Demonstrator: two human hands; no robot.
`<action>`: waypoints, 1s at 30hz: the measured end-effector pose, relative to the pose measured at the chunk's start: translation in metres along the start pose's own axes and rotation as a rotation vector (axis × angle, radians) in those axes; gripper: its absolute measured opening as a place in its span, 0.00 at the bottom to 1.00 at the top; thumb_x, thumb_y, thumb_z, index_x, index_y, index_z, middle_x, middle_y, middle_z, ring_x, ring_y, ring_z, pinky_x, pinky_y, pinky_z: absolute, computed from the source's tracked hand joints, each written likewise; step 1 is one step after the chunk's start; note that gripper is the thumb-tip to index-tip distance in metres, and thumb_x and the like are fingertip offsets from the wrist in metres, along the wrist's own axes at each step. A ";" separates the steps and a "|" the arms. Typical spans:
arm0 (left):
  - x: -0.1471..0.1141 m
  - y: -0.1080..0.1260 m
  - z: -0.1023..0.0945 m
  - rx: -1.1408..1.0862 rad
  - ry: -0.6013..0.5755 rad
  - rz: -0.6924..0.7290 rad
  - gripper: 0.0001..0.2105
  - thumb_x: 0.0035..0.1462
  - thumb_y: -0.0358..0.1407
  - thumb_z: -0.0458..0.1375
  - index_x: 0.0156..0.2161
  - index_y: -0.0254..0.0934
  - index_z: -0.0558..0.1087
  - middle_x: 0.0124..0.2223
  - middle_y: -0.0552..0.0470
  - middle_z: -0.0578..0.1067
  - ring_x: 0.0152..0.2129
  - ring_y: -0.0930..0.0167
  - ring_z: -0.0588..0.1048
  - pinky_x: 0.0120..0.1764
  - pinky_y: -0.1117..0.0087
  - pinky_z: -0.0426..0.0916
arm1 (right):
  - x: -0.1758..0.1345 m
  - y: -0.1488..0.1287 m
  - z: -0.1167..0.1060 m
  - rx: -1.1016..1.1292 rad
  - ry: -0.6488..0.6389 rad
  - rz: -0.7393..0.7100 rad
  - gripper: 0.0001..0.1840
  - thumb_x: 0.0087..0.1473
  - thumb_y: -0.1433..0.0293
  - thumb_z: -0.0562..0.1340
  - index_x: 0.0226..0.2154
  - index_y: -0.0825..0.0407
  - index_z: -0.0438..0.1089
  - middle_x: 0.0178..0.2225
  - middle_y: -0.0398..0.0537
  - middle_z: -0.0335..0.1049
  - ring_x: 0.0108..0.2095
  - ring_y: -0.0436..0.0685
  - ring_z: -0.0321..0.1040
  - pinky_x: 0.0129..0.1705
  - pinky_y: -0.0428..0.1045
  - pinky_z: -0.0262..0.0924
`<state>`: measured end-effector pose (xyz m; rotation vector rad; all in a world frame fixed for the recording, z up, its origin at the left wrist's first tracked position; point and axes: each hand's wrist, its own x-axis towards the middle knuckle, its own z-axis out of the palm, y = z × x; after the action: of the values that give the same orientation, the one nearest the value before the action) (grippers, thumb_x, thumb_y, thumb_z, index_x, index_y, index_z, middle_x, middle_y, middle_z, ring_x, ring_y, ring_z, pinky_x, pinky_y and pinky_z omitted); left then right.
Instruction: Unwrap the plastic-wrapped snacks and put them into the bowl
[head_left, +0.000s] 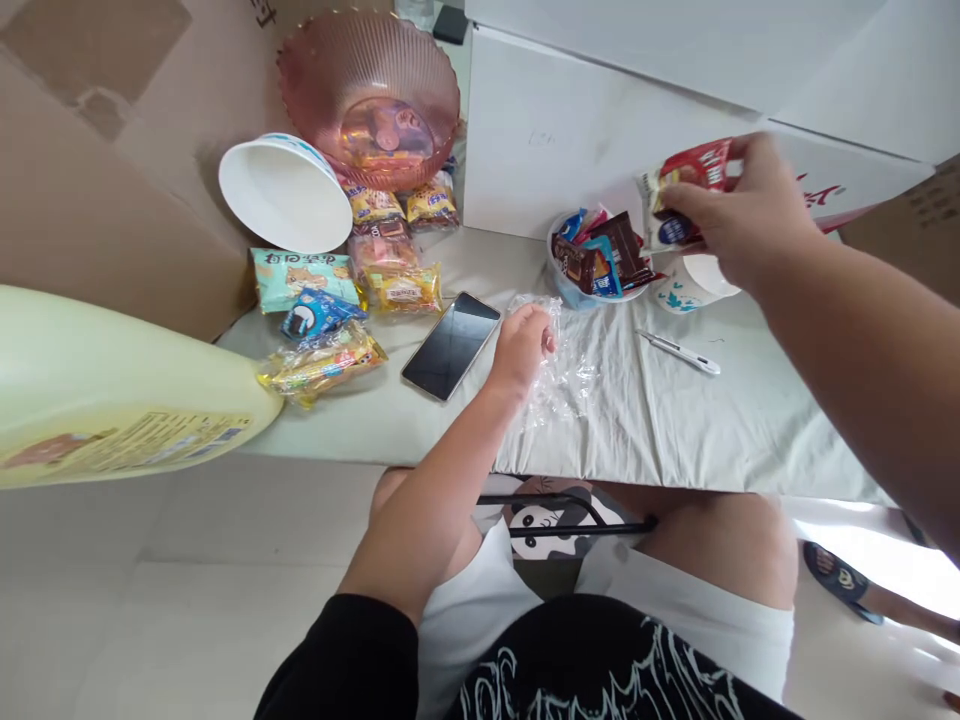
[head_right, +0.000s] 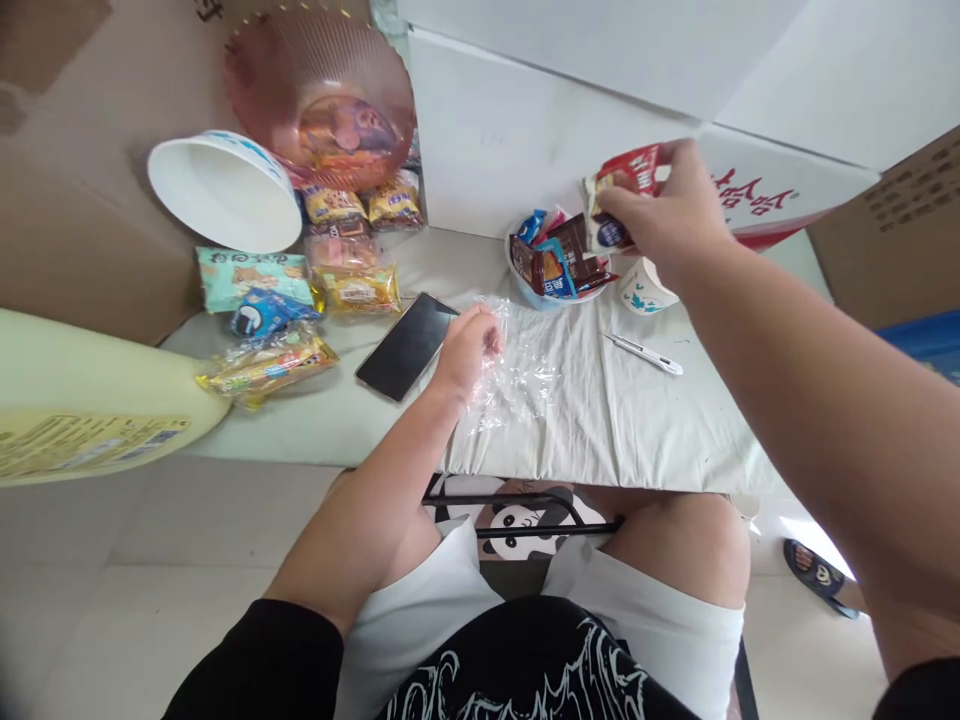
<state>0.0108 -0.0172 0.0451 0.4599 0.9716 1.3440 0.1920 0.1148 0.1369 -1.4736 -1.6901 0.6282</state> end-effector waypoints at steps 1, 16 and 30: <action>0.000 0.001 0.001 0.010 -0.001 0.004 0.17 0.58 0.22 0.52 0.19 0.36 0.62 0.18 0.57 0.63 0.19 0.77 0.60 0.26 0.77 0.55 | 0.003 0.000 -0.004 0.001 0.028 0.062 0.24 0.47 0.69 0.74 0.45 0.55 0.68 0.37 0.44 0.76 0.32 0.49 0.72 0.37 0.55 0.70; 0.000 -0.001 0.002 -0.009 -0.007 -0.040 0.15 0.57 0.24 0.54 0.20 0.36 0.62 0.18 0.57 0.62 0.17 0.79 0.60 0.24 0.79 0.54 | 0.030 0.002 0.027 -0.537 -0.226 0.063 0.17 0.41 0.72 0.76 0.33 0.57 0.71 0.42 0.51 0.75 0.51 0.62 0.68 0.61 0.66 0.55; -0.030 0.015 -0.018 -0.141 -0.740 -0.807 0.08 0.53 0.38 0.59 0.29 0.38 0.66 0.16 0.55 0.63 0.06 0.83 0.45 0.11 0.80 0.36 | -0.175 0.043 0.025 0.521 -0.793 0.015 0.55 0.50 0.39 0.66 0.71 0.35 0.43 0.72 0.55 0.55 0.70 0.67 0.57 0.65 0.71 0.60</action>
<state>-0.0105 -0.0463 0.0565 0.3519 0.3532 0.4307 0.1985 -0.0435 0.0463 -0.8979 -1.8535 1.6744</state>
